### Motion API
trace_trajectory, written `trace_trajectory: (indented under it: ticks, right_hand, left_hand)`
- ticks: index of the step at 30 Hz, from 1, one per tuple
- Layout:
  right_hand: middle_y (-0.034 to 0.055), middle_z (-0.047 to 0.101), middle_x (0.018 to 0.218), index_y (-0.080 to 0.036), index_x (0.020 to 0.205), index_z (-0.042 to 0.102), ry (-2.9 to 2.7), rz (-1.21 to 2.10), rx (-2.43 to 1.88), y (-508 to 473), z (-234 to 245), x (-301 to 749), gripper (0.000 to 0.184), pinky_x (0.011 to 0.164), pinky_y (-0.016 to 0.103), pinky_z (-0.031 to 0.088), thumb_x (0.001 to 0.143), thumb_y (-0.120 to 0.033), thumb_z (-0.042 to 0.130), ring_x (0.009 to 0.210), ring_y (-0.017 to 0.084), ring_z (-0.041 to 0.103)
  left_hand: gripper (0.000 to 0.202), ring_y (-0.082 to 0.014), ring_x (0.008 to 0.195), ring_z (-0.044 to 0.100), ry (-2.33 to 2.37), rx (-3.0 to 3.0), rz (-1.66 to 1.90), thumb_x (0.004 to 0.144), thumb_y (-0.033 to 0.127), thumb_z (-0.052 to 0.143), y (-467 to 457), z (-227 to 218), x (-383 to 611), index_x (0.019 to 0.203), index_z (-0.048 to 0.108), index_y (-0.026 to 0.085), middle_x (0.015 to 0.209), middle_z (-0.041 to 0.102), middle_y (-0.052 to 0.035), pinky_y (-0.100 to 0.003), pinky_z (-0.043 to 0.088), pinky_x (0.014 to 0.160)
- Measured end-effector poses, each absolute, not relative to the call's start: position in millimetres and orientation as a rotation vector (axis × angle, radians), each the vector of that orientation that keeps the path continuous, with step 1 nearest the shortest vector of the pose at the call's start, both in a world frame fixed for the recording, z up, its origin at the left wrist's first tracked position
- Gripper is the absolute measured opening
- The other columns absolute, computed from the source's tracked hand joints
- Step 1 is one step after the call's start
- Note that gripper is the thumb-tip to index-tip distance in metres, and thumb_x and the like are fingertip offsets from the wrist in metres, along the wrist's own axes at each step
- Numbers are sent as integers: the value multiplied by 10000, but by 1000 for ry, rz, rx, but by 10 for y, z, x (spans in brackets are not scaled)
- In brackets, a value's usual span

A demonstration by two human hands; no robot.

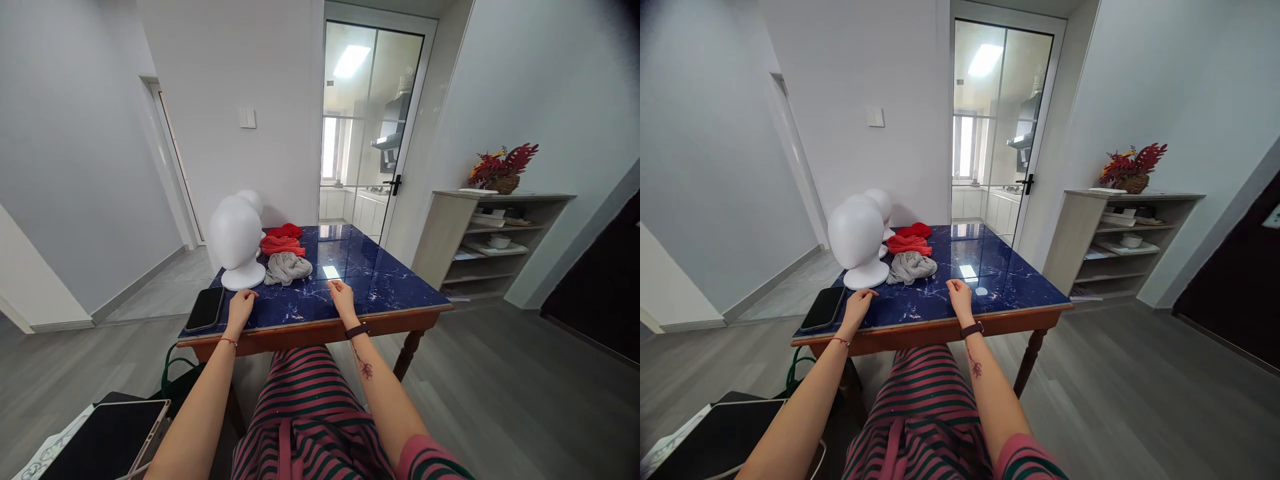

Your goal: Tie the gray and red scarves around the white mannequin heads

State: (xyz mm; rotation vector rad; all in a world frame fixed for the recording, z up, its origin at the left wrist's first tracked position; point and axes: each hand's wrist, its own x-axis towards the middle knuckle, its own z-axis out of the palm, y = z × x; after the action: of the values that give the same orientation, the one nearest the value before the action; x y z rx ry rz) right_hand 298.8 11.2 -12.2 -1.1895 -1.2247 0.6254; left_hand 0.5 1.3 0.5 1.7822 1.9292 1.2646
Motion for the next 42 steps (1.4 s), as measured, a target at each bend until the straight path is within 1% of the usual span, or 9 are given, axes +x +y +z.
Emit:
trace_trajectory:
  ticks: [4, 8, 15, 19, 25, 30, 34, 39, 42]
  right_hand:
    - [-22, 477, 480, -146, 734, 651, -1228, 630, -1189, 131, -145, 3000, 429, 482, 239, 293, 716, -564, 557, 466, 118, 404]
    - [-18, 487, 483, -143, 733, 658, -1230, 626, -1187, 134, -147, 3000, 448, 479, 239, 296, 708, -579, 562, 466, 119, 410]
    - [-16, 491, 489, -142, 736, 661, -1227, 628, -1198, 118, -134, 2990, 439, 485, 244, 290, 704, -569, 563, 474, 122, 406]
    - [-15, 499, 499, -140, 746, 662, -1221, 633, -1204, 102, -117, 2986, 437, 492, 247, 289, 703, -564, 562, 475, 122, 412]
    - [-21, 486, 490, -147, 732, 654, -1226, 644, -1201, 103, -126, 2984, 432, 501, 247, 295, 702, -570, 565, 479, 120, 407]
    - [-25, 474, 499, -146, 736, 642, -1248, 679, -1199, 123, -152, 2998, 425, 489, 241, 285, 707, -563, 564, 478, 114, 392]
    - [-29, 470, 517, -151, 736, 636, -1288, 711, -1187, 109, -144, 3005, 390, 484, 232, 282, 731, -532, 556, 484, 108, 393]
    - [-31, 465, 521, -151, 710, 632, -1371, 817, -1184, 114, -168, 3004, 328, 482, 227, 275, 739, -472, 574, 480, 100, 390]
    - [-36, 465, 516, -152, 721, 626, -1479, 946, -1184, 241, -166, 3011, 289, 490, 230, 289, 752, -432, 562, 478, 102, 407]
  left_hand:
    - [328, -245, 898, 622, 1915, 1764, 1275, 730, 237, 392, 43, -27, -15, 756, 716, 195, 901, 715, -81, -327, 450, 825]
    - [346, -247, 882, 629, 1908, 1741, 1287, 723, 233, 372, 69, -62, -43, 758, 714, 196, 865, 713, -72, -325, 467, 785]
    - [317, -251, 873, 629, 1903, 1734, 1289, 720, 240, 383, 70, -58, -46, 723, 698, 203, 866, 705, -80, -328, 465, 798]
    - [311, -252, 879, 628, 1894, 1739, 1277, 721, 240, 388, 68, -49, -37, 724, 696, 201, 877, 703, -81, -333, 458, 816]
    - [311, -254, 878, 624, 1896, 1736, 1276, 723, 238, 389, 66, -52, -29, 732, 698, 200, 836, 692, -78, -332, 452, 816]
    - [300, -252, 873, 611, 1903, 1712, 1285, 720, 254, 396, 55, -55, -25, 745, 689, 190, 857, 677, -85, -334, 440, 817]
    - [316, -239, 822, 598, 1887, 1693, 1285, 718, 265, 381, 22, -21, -17, 756, 685, 188, 799, 654, -71, -329, 439, 774]
    - [305, -206, 657, 560, 1826, 1700, 1300, 680, 285, 400, 6, -34, -48, 743, 679, 179, 611, 563, -23, -320, 427, 674]
    - [367, -185, 550, 500, 1727, 1501, 1377, 695, 394, 447, 76, -97, -97, 878, 658, 155, 545, 483, 19, -315, 414, 580]
